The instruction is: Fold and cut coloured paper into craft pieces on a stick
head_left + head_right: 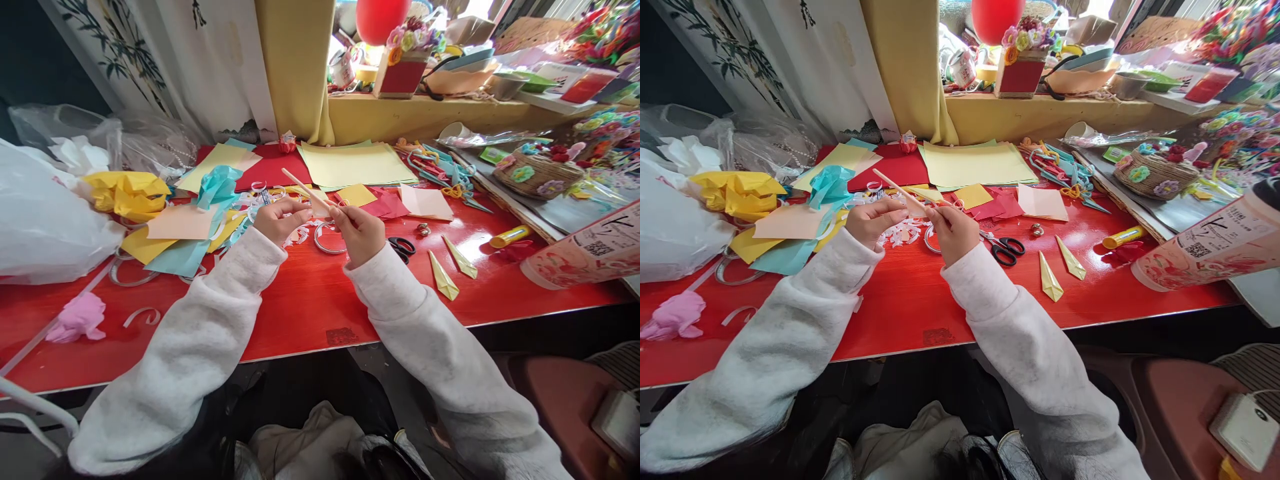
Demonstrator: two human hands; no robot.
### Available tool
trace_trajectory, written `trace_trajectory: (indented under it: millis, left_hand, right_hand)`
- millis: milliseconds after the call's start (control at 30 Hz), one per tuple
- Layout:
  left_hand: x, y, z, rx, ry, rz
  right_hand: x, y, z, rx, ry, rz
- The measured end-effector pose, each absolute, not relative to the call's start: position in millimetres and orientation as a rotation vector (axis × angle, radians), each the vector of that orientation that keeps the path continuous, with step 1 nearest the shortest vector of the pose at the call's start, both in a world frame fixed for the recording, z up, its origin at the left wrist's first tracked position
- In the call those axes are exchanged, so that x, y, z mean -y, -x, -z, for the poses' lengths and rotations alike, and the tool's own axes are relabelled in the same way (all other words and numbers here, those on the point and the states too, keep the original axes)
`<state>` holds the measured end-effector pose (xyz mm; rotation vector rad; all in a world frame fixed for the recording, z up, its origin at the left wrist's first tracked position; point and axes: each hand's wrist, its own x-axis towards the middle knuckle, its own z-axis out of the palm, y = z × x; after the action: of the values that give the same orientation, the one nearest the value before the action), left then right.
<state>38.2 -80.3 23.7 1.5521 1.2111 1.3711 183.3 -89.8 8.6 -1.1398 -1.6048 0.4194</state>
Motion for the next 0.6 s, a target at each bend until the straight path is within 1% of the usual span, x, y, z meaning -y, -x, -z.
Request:
trace_trajectory:
  millis: [233,500,600]
  left_hand:
    - [81.6,-38.4,-24.1,-1.263,-1.575,-1.368]
    - [78.5,-36.0,-22.4,-1.166,-1.618,-1.312]
    - [78.1,-36.1,-23.1,-1.141,-1.606,-1.301]
  right_hand:
    - [88.0,-184.0,-5.7,1.652,1.120,-0.320]
    - [89.8,-183.8,-7.4,1.681,1.103,-0.326]
    - [92.3,-182.7,-8.2,1.688,1.124,-0.274]
